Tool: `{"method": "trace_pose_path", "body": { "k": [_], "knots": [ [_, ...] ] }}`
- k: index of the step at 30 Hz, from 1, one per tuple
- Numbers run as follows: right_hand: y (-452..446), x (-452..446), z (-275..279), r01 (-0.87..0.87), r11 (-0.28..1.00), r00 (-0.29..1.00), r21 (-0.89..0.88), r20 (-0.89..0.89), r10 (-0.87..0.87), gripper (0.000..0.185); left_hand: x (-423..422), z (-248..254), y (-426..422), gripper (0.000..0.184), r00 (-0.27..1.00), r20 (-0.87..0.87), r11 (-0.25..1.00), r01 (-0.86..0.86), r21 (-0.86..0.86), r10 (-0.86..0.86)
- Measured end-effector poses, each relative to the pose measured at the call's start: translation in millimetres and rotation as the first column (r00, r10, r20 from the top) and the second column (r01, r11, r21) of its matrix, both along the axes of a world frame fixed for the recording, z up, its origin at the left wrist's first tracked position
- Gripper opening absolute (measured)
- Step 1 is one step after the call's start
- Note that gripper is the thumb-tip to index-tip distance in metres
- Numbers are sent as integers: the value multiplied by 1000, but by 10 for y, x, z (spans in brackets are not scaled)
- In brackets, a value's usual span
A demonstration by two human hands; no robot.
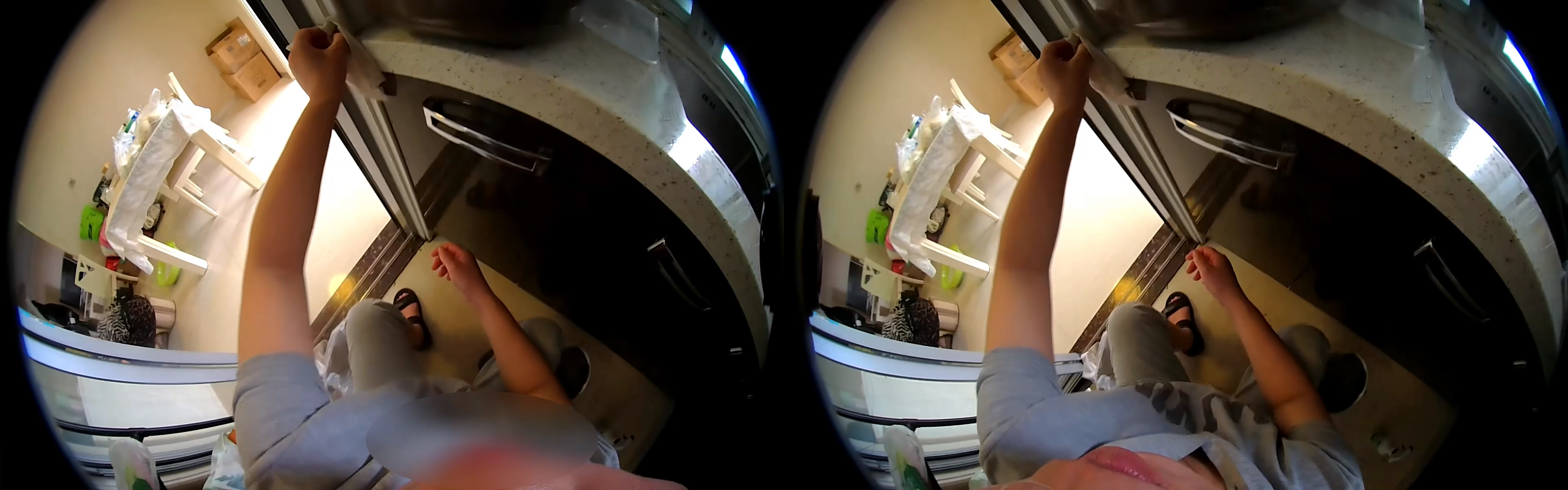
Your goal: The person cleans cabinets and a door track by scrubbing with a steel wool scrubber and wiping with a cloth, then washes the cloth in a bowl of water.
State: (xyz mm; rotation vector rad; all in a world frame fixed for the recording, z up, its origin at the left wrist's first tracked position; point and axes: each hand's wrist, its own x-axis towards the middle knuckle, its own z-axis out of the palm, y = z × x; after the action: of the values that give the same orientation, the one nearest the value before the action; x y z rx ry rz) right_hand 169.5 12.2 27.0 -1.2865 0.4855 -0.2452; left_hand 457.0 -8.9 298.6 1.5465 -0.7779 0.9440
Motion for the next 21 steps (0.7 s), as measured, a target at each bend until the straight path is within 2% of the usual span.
{"method": "trace_pose_path", "body": {
  "k": [2,3,4,6,8,10,13,15,18,21],
  "knots": [
    [-13,-48,-20,3,1000,1000,-28,18,-3,24,69,231,22,24,987,152,996,-68,50,60],
    [17,-84,-11,8,1000,1000,-18,27,-7,24,-140,513,109,37,999,-4,993,34,112,-34],
    [20,-92,22,11,1000,999,-13,41,-11,25,-192,634,93,37,998,-40,995,56,78,-53],
    [-7,-112,53,26,1000,999,-15,25,-25,25,208,500,-49,36,991,125,997,52,-51,-46],
    [-61,-99,54,53,998,998,-34,-16,-53,25,16,191,-32,27,995,25,994,-95,46,93],
    [-82,-114,67,74,997,997,-5,26,-74,24,4,-203,34,23,996,-66,998,55,16,-54],
    [-108,-155,118,75,997,994,12,75,-76,23,-96,-353,177,21,974,-178,980,165,110,-143],
    [-43,-195,173,50,998,993,24,108,-53,23,-105,-393,262,21,965,-205,968,197,154,-164],
    [-41,-180,205,53,999,996,2,75,-53,22,-74,-301,237,21,961,-186,969,225,104,-203],
    [-37,-141,269,74,997,995,8,61,-74,22,-96,17,119,21,981,-101,985,168,45,-163]
  ]
}}
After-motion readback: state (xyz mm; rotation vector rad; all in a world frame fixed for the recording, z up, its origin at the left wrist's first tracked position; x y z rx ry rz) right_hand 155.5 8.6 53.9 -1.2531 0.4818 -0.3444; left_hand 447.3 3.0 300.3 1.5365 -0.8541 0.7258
